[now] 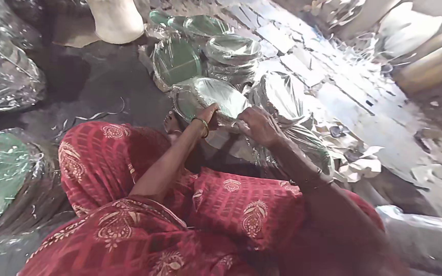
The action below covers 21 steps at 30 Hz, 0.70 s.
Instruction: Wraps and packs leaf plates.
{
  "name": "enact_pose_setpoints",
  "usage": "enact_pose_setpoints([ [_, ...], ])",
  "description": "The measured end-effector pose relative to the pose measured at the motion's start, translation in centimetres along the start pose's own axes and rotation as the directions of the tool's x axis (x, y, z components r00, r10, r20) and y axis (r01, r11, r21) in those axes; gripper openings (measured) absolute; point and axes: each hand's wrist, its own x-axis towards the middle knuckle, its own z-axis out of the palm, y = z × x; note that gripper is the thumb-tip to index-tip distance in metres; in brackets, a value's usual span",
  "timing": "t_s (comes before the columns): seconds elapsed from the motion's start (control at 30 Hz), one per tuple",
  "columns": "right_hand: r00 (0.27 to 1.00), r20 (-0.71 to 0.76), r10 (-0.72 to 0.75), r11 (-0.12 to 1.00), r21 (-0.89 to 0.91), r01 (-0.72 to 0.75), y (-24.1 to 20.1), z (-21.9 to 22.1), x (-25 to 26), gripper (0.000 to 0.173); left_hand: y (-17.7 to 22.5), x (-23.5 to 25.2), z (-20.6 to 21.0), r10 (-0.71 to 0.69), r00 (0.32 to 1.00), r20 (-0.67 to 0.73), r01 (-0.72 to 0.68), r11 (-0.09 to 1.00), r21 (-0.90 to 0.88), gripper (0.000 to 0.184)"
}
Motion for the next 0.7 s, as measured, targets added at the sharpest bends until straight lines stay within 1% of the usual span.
enact_pose_setpoints([
  [0.03,1.0,-0.003,-0.005,1.0,-0.014,0.005,-0.3,1.1,-0.1,0.025,-0.2,0.9,-0.8,-0.018,1.0,0.009,0.017,0.999,0.048,0.043],
  [0.1,0.998,0.042,0.047,0.998,0.038,-0.048,-1.5,2.7,-0.7,0.026,-1.3,2.6,-2.2,-0.114,0.988,0.108,0.107,0.992,0.074,0.042],
  [0.17,0.977,0.169,0.133,0.982,0.109,-0.153,-2.4,3.4,-1.4,0.029,-2.7,3.2,-2.4,-0.214,0.964,0.156,0.203,0.976,0.081,0.037],
  [0.2,0.965,0.207,0.158,0.971,0.144,-0.19,-2.7,3.9,-2.0,0.028,-3.7,3.5,-2.5,-0.255,0.952,0.17,0.246,0.966,0.076,0.038],
  [0.23,0.957,0.234,0.173,0.96,0.177,-0.217,-2.8,4.4,-2.5,0.027,-4.7,3.8,-2.6,-0.281,0.943,0.18,0.265,0.958,0.11,0.042],
  [0.27,0.949,0.254,0.185,0.951,0.198,-0.239,-2.8,4.8,-2.8,0.025,-5.6,4.3,-3.0,-0.273,0.943,0.191,0.235,0.951,0.202,0.051],
  [0.3,0.938,0.281,0.204,0.942,0.204,-0.266,-2.7,4.7,-2.9,0.024,-6.1,4.7,-3.5,-0.228,0.952,0.206,0.142,0.92,0.364,0.059],
  [0.33,0.923,0.315,0.222,0.93,0.216,-0.298,-2.5,4.7,-3.1,0.025,-5.8,4.4,-4.1,-0.186,0.954,0.235,0.022,0.827,0.561,0.066],
  [0.37,0.91,0.34,0.237,0.919,0.226,-0.324,-2.1,5.0,-3.5,0.026,-5.2,4.0,-4.5,-0.171,0.967,0.19,-0.025,0.678,0.734,0.073],
  [0.4,0.9,0.353,0.254,0.901,0.251,-0.353,-1.7,5.1,-3.8,0.026,-4.8,3.6,-4.8,-0.145,0.987,0.068,0.019,0.527,0.849,0.083],
  [0.43,0.891,0.365,0.269,0.877,0.289,-0.384,-1.3,5.3,-4.2,0.027,-4.3,3.7,-5.2,-0.103,0.995,-0.014,0.054,0.391,0.919,0.089],
  [0.47,0.884,0.375,0.28,0.851,0.33,-0.409,-1.0,5.5,-4.4,0.028,-3.6,3.9,-5.5,-0.042,0.999,-0.028,0.039,0.299,0.954,0.088],
  [0.5,0.874,0.391,0.289,0.829,0.355,-0.433,-0.8,5.5,-4.4,0.029,-3.2,4.4,-5.8,0.034,0.999,0.026,-0.033,0.246,0.969,0.08],
  [0.53,0.859,0.419,0.294,0.811,0.366,-0.456,-0.7,5.2,-4.2,0.031,-3.1,5.1,-6.0,0.115,0.986,0.123,-0.144,0.207,0.968,0.07],
  [0.57,0.857,0.426,0.289,0.809,0.37,-0.457,-0.5,5.0,-4.0,0.031,-3.4,5.8,-6.0,0.188,0.95,0.247,-0.283,0.196,0.939,0.059],
  [0.6,0.858,0.427,0.284,0.816,0.362,-0.45,-0.2,5.0,-3.9,0.03,-3.8,6.1,-5.7,0.238,0.899,0.368,-0.42,0.227,0.879,0.047],
  [0.63,0.861,0.431,0.271,0.819,0.366,-0.441,0.0,4.9,-3.8,0.03,-4.3,6.2,-5.3,0.252,0.848,0.466,-0.526,0.297,0.797,0.038],
  [0.67,0.867,0.43,0.252,0.823,0.377,-0.426,0.2,5.0,-3.9,0.029,-4.7,6.1,-4.6,0.237,0.812,0.534,-0.584,0.36,0.728,0.032],
  [0.7,0.873,0.433,0.226,0.824,0.392,-0.408,0.5,5.1,-4.0,0.029,-5.1,5.8,-4.0,0.204,0.795,0.571,-0.6,0.399,0.693,0.029],
])
